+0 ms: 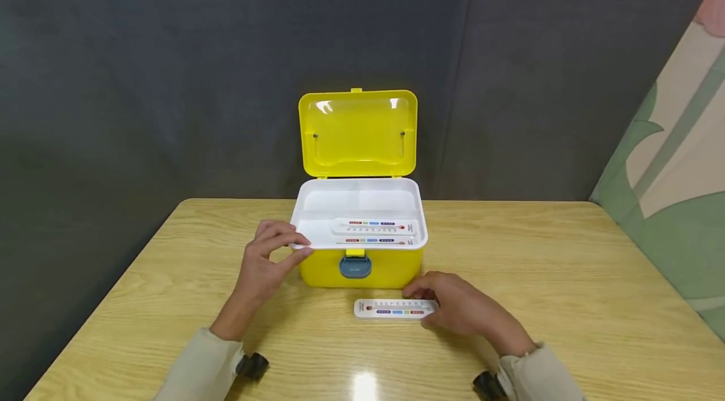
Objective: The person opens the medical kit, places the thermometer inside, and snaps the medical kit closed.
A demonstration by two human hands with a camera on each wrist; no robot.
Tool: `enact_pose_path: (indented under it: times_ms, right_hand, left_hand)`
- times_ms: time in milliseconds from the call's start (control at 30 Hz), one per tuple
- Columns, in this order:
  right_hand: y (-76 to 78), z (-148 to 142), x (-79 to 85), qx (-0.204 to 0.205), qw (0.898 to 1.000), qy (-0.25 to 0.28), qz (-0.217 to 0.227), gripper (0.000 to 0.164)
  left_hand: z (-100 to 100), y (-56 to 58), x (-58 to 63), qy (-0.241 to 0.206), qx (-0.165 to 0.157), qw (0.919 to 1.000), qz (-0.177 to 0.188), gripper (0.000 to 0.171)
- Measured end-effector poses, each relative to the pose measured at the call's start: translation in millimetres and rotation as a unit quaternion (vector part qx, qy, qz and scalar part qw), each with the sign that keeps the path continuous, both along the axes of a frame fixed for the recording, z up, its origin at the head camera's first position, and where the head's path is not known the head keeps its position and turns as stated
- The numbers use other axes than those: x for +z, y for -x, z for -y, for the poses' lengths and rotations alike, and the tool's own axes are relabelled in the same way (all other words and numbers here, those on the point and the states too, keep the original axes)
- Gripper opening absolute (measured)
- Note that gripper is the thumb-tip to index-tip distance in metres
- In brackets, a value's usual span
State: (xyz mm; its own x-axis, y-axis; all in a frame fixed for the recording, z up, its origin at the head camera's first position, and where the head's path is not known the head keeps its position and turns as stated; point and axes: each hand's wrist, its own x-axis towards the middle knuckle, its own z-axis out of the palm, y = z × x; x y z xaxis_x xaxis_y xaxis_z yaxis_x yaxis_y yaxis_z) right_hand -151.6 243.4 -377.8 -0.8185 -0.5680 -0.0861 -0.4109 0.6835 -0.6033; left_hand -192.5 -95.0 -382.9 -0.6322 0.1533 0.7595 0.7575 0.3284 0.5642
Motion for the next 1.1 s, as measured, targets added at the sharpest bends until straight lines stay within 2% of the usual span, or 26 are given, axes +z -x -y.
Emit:
enact_pose_path:
  times_ms: [233,567,867,1100]
  right_hand:
    - [-0.6,-1.9,-1.1,0.002,1.000,0.009,0.008,0.038]
    - [-0.3,-2.6,-3.4,0.006,1.000,0.000,0.008,0.039]
    - [-0.8,-1.7,-4.9,0.005,1.000,0.021,0.021,0.040]
    - [-0.9,-1.1,-4.5,0.003,1.000,0.006,-0.004,0.035]
  left_hand:
    - [-0.7,0.7,-1.7,-0.001,0.000,0.9999,0.015,0.014]
    - [-0.3,0.5,-2.5,-0.002,0.002,0.9999,0.010,0.014]
    - [-0.5,0.4,-1.0,0.000,-0.002,1.0000,-0.004,0.015]
    - [0.0,0.2,-2.3,0.002,-0.001,0.9999,0.011,0.013]
